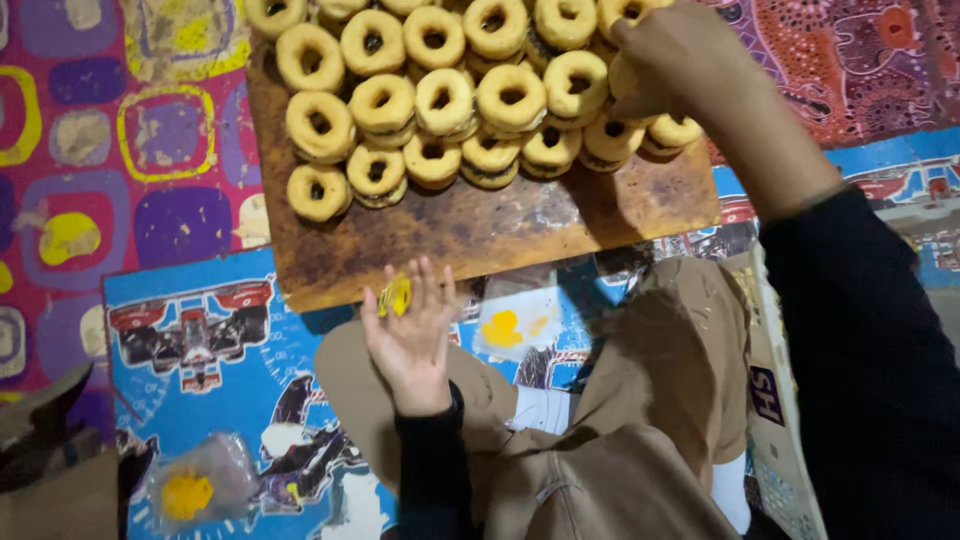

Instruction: The person sits on the floor and repeatedly picks doughnuts from a wooden board, places them into small plastic bags, and sets the filled bags into a white crate. The doughnuts include plain and seeded varieties.

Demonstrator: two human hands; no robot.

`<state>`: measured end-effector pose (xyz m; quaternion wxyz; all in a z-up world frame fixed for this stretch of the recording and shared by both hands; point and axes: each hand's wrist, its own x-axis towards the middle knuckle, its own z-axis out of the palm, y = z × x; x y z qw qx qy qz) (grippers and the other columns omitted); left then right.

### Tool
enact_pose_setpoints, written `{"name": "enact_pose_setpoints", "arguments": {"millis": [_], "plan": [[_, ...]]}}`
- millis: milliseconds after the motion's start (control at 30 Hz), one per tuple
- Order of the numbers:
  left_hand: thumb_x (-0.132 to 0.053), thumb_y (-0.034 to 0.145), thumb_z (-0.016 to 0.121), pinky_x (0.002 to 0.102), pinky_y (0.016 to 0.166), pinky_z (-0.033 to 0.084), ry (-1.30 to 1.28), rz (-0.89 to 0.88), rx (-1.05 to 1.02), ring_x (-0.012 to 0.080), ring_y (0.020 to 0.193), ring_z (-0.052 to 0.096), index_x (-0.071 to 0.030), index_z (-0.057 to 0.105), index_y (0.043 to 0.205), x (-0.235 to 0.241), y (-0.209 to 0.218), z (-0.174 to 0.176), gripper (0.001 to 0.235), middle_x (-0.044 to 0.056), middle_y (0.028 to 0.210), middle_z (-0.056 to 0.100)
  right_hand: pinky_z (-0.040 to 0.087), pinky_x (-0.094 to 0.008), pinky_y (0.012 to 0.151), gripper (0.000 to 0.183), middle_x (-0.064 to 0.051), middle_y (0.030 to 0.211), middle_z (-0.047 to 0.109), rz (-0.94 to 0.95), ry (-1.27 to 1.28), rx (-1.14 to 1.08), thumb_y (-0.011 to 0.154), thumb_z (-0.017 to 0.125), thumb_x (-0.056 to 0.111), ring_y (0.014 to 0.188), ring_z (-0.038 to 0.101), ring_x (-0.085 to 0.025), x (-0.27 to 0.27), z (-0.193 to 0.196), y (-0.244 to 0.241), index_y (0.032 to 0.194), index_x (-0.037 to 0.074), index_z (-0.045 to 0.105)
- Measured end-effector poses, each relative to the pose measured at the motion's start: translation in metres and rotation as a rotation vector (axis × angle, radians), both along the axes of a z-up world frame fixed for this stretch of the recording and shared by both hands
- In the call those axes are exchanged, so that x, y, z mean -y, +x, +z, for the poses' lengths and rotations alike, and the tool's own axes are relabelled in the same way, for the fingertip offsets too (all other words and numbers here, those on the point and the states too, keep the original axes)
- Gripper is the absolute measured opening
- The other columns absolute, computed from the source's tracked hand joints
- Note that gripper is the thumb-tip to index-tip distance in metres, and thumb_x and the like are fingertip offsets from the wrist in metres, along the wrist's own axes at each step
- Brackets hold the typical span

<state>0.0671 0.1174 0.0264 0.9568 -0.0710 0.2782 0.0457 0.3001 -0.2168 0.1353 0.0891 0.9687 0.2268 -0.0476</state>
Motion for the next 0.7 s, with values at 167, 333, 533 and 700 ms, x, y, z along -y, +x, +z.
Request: {"name": "enact_pose_setpoints", "arguments": {"millis": [167, 333, 533, 700], "plan": [[-0.039, 0.099, 0.06, 0.062, 0.114, 0.035, -0.331, 0.057, 0.077, 0.0424, 0.131, 0.054, -0.006, 0.054, 0.129, 0.005, 0.015, 0.009, 0.044, 0.027, 0.129, 0.06, 0.06, -0.036, 0.087, 0.061, -0.014, 0.111, 0.072, 0.093, 1.003, -0.029, 0.08, 0.08, 0.031, 0.095, 0.074, -0.024, -0.03, 0.012, -0.16, 0.131, 0.002, 0.061], [-0.039, 0.099, 0.057, 0.061, 0.116, 0.034, -0.286, 0.085, 0.087, 0.0406, 0.135, 0.05, -0.008, 0.053, 0.136, 0.044, 0.004, 0.01, 0.049, 0.026, 0.137, 0.055, 0.047, -0.028, 0.06, 0.056, -0.009, 0.104, 0.07, -0.331, 1.66, -0.318, 0.075, 0.085, 0.014, 0.071, 0.053, -0.006, -0.105, -0.061, -0.311, 0.127, 0.002, 0.069], [-0.039, 0.102, 0.055, 0.055, 0.125, 0.029, 0.206, -0.004, 0.382, 0.0365, 0.148, 0.038, -0.017, 0.038, 0.153, 0.074, -0.02, 0.028, 0.058, 0.018, 0.159, 0.04, 0.046, -0.028, 0.057, 0.051, -0.009, 0.08, 0.071, -0.367, 1.202, 0.102, 0.077, 0.086, 0.019, 0.058, 0.056, -0.014, -0.155, -0.065, -0.281, 0.125, 0.004, 0.074], [-0.04, 0.106, 0.058, 0.055, 0.121, 0.029, 0.418, -0.12, 0.548, 0.0332, 0.154, 0.035, -0.009, 0.03, 0.163, 0.054, -0.021, 0.027, 0.071, 0.015, 0.167, 0.035, 0.053, -0.031, 0.079, 0.021, -0.013, 0.102, 0.072, -0.011, 1.278, -0.054, 0.1, 0.071, 0.007, 0.091, 0.07, -0.026, -0.155, -0.034, -0.262, 0.12, 0.001, 0.07]]}}
